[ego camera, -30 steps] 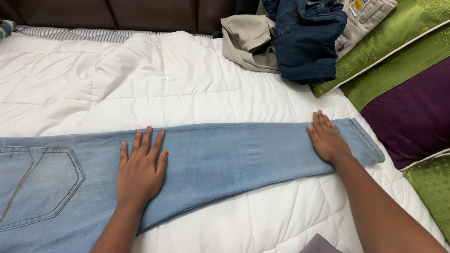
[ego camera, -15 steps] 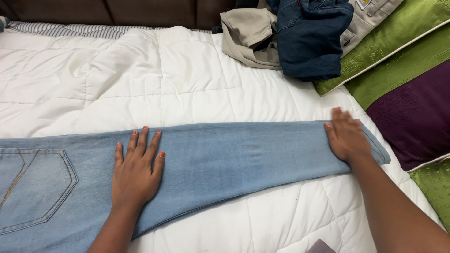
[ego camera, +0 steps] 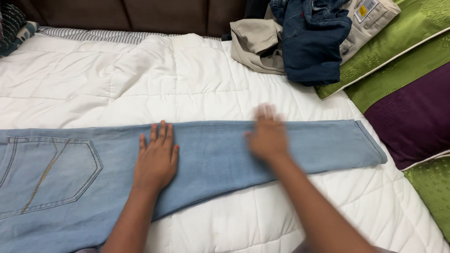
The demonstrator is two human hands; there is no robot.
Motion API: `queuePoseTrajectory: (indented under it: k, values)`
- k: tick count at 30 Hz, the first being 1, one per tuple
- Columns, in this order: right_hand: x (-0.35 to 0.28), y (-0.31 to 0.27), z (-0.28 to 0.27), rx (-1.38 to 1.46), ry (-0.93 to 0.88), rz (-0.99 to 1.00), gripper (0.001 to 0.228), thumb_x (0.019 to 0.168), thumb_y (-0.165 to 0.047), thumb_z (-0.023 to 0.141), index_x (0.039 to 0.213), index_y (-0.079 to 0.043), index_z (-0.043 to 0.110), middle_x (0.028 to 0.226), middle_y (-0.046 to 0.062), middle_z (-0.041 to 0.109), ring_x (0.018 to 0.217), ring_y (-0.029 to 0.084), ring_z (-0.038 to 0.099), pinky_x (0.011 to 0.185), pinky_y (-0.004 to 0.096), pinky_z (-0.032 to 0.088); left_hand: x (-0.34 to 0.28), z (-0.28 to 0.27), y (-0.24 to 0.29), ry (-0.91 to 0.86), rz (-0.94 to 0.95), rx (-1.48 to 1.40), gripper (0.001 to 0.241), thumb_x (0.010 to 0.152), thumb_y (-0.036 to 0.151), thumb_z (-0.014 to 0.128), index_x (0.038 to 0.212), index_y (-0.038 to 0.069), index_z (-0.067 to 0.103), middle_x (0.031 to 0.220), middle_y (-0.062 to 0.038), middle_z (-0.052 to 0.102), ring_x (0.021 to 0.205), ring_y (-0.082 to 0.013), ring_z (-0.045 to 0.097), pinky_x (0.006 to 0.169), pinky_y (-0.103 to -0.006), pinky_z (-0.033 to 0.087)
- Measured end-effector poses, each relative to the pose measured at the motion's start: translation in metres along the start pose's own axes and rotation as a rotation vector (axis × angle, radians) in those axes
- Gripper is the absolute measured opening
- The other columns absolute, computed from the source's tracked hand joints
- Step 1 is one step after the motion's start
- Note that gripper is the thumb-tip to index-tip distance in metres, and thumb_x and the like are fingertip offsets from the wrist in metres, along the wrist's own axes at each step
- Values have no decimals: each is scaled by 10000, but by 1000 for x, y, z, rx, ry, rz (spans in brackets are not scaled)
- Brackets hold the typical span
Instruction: The person folds a pair of light blue jeans on a white bedspread. They smooth the fabric with their hands, fold the legs together, and then fold the pants in half and again to create a compact bundle.
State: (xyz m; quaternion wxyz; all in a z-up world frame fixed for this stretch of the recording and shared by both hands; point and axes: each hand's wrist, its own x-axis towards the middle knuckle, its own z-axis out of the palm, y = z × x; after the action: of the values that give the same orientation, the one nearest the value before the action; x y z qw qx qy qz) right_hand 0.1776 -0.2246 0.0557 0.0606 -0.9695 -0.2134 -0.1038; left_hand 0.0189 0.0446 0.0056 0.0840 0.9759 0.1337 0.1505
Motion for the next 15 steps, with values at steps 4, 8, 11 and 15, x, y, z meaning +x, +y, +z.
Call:
queuePoseTrajectory:
  k: [4,8,11,15]
  values:
    - [-33,-128,24,158,-74,-266,724,990,-409,513,1577,-42,299,1677,171,240,1557,331,183,1244,508,121,-1,2,10,14,147,15,644,1024,333,364,1599,46,312,1680,-117,274,1566,-300,210,1259,-497,135]
    - [-54,-153,33,253,-103,-290,658,1020,-447,435,1581,-125,313,1678,114,254,1544,300,202,1232,499,125,-9,-3,-2,-137,93,-71,618,1036,362,323,1605,127,268,1686,-61,236,1554,-253,187,1243,-491,121]
    - [-59,-156,38,240,-97,-262,634,1035,-484,382,1592,-185,322,1678,70,264,1542,275,217,1239,483,137,-8,-12,-20,-223,-27,-31,712,980,513,321,1591,165,211,1674,-5,167,1531,-210,132,1229,-435,90]
    - [-63,-158,40,205,-31,-264,621,1046,-473,361,1601,-199,325,1677,52,278,1543,263,229,1246,472,148,-3,-22,-53,-222,-99,121,634,1018,452,161,1620,254,142,1692,81,123,1543,-158,113,1251,-465,41]
